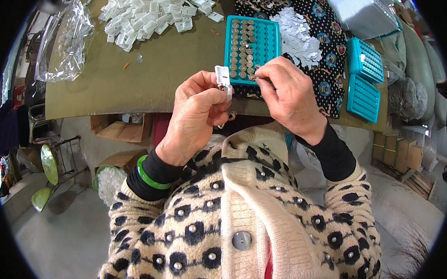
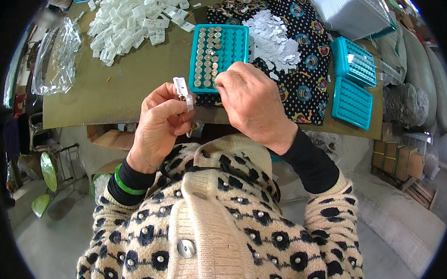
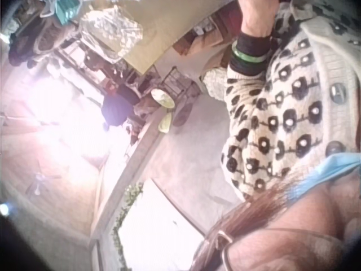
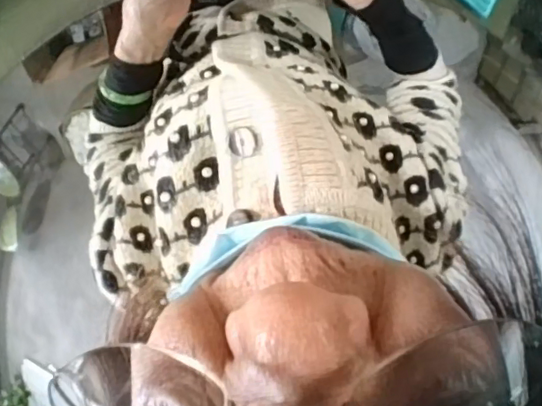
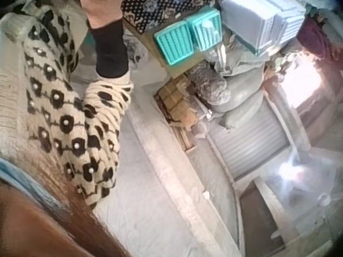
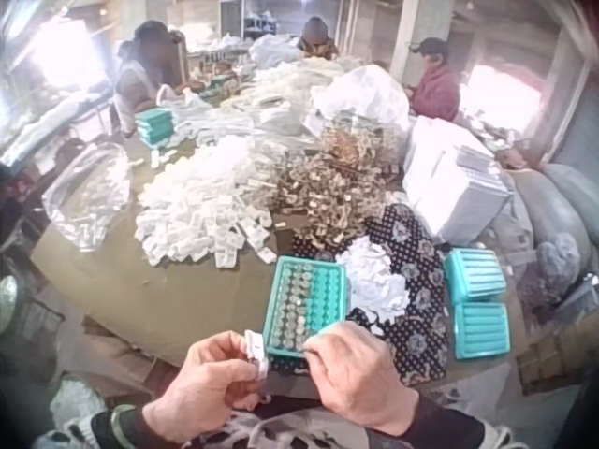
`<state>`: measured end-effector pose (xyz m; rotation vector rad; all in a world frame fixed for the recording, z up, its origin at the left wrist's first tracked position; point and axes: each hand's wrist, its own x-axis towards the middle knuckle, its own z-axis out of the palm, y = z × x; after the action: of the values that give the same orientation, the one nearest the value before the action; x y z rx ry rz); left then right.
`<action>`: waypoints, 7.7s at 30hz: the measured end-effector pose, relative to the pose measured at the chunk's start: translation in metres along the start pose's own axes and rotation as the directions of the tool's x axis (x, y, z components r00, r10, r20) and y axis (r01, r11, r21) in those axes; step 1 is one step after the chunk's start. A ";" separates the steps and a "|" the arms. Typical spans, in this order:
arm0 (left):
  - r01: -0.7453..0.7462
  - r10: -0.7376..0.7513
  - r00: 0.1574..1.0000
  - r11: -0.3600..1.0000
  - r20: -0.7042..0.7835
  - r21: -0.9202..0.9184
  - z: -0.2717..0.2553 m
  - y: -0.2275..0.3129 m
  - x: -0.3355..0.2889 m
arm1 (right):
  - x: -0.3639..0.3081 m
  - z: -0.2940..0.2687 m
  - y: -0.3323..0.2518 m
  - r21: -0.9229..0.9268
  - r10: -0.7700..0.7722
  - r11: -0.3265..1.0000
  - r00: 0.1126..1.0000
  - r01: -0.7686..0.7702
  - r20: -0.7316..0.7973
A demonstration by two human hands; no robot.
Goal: The person repeatedly picks small white plastic housings and metal pins from a table, inserts the pins into the housings, and places the assembled units back on the table. The person also handles a teal tray containing small metal parts.
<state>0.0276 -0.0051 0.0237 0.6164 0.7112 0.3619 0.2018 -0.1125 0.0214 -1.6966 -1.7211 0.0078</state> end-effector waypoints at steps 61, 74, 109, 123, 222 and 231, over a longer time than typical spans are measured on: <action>-0.194 0.189 0.981 0.969 0.049 0.152 -0.031 0.017 -0.004 | 0.037 0.039 -0.049 0.053 -0.030 0.998 0.999 0.032 -0.036; -0.146 0.133 0.983 0.985 0.130 0.097 -0.028 0.008 0.006 | 0.026 0.038 -0.039 0.004 -0.097 0.995 0.991 0.098 -0.096; -0.018 0.022 0.994 0.999 0.102 -0.047 -0.033 0.004 0.016 | 0.018 0.004 0.021 -0.280 -0.029 0.959 0.999 0.040 0.046; -0.045 0.121 0.939 0.972 0.323 -0.232 -0.042 0.008 0.013 | 0.020 0.002 0.011 -0.347 -0.010 0.937 0.995 0.045 0.103; -0.112 0.226 0.929 0.927 0.294 -0.357 -0.049 0.002 0.005 | -0.002 0.026 -0.040 0.156 -0.037 0.987 0.996 0.049 -0.081; -0.246 0.295 0.900 0.951 0.320 -0.186 -0.037 -0.002 0.009 | -0.042 -0.018 0.045 -0.343 0.222 0.898 0.957 -0.275 -0.185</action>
<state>0.0087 0.0123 -0.0039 0.6257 0.2577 0.5422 0.2453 -0.1513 -0.0058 -2.1270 -1.4519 -0.3297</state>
